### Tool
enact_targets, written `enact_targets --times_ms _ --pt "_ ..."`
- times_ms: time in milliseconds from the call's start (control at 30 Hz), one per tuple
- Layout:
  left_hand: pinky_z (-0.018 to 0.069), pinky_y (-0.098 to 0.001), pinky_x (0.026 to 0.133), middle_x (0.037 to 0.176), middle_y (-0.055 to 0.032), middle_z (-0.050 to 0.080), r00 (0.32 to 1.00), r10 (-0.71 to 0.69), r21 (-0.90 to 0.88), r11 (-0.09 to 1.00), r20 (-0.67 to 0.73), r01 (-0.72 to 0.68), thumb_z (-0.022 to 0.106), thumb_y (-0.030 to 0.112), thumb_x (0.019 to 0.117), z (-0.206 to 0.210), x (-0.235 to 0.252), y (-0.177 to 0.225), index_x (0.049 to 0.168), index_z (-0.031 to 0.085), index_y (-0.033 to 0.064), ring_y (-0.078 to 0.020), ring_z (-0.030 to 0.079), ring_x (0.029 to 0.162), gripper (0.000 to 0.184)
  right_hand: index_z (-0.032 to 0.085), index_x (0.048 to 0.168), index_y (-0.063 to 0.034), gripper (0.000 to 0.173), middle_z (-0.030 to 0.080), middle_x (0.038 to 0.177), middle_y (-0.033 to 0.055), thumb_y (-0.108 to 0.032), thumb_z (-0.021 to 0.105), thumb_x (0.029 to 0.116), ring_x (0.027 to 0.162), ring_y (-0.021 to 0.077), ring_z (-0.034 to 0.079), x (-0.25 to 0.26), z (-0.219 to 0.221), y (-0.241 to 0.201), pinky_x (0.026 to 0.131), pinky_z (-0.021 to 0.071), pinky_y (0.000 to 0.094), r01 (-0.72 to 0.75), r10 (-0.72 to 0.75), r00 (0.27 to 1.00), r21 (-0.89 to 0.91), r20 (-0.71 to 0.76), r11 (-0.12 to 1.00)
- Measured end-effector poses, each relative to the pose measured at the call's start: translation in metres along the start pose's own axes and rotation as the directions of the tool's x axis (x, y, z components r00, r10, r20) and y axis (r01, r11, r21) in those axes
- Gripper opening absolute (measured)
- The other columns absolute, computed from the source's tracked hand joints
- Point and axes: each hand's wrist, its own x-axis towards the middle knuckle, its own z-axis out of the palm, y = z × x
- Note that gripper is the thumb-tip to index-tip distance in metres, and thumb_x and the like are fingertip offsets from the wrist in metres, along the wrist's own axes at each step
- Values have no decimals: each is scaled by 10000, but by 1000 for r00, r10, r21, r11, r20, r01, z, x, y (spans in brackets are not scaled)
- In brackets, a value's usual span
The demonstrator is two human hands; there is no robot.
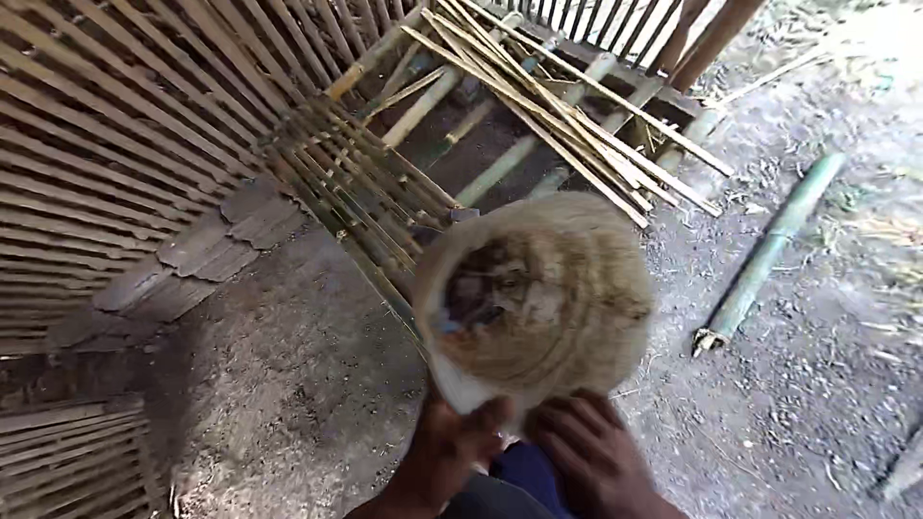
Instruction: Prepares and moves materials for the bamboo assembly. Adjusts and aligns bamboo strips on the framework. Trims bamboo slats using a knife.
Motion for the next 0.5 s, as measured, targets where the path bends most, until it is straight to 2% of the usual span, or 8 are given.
enact_targets --times_ms 67,133,167,233,300,400,433,500 --pt "665 -473 643 1056 -175 725 947 -109 -56 994 -302 96 634 45 961 -27 -12 -3 1427 381 -1 -306 763 818 533 700 953 -171 192 722 955 24 -156 515 1004 975 217 683 19 41 -26 964 513 467 148 -149 989 50 12 988" --pt "643 -441 582 938 -184 725 842 -215 -129 976 -494 174 480 -73 941 -53 -21 -15 1286 463 -32 -286 746 702 348 714 893 -167 146 715 888 6 -133 579 937 926 209 695 31 70 -45 940 536 469 241 -249 965 90 85 966" --pt "636 -428 562 904 -193 715 787 -276 -187 961 -552 206 437 -99 938 -65 -26 -21 1240 467 -44 -280 735 664 309 717 895 -172 130 719 897 -3 -130 596 916 953 203 700 34 80 -54 951 537 468 261 -273 955 112 113 959" --pt "625 -418 557 882 -210 698 682 -401 -332 913 -611 240 389 -86 955 -91 -38 -32 1193 476 -52 -284 719 645 256 719 1029 -185 152 733 1052 3 -149 587 962 1114 209 677 38 89 -70 1032 509 472 247 -272 957 204 104 947" --pt "636 -425 592 871 -217 700 619 -490 -466 858 -614 217 353 -13 1001 -121 -43 -35 1151 503 -57 -297 725 665 217 714 1152 -177 198 724 1181 28 -221 577 1016 1218 213 640 46 90 -77 1091 477 462 142 -164 986 333 40 932" --pt "647 -433 634 882 -239 706 616 -491 -539 833 -616 125 314 35 1029 -170 -37 -29 1146 485 -65 -323 741 693 230 750 1142 -104 274 736 1161 73 -244 653 928 1144 253 675 57 105 -56 1000 540 468 -168 156 986 354 61 920" --pt "646 -427 629 883 -235 706 625 -462 -527 845 -629 94 310 41 1036 -187 -29 -23 1151 483 -61 -320 740 689 231 750 1152 -73 308 733 1158 106 -234 675 901 1116 296 683 61 112 -44 965 552 503 -296 269 955 313 127 903" --pt "644 -430 624 885 -219 710 653 -379 -468 883 -656 42 317 43 1041 -225 0 -1 1162 489 -48 -312 739 691 229 716 1217 -34 367 708 1195 178 -237 691 913 1148 381 657 71 127 -16 993 523 571 -523 457 841 219 288 824"
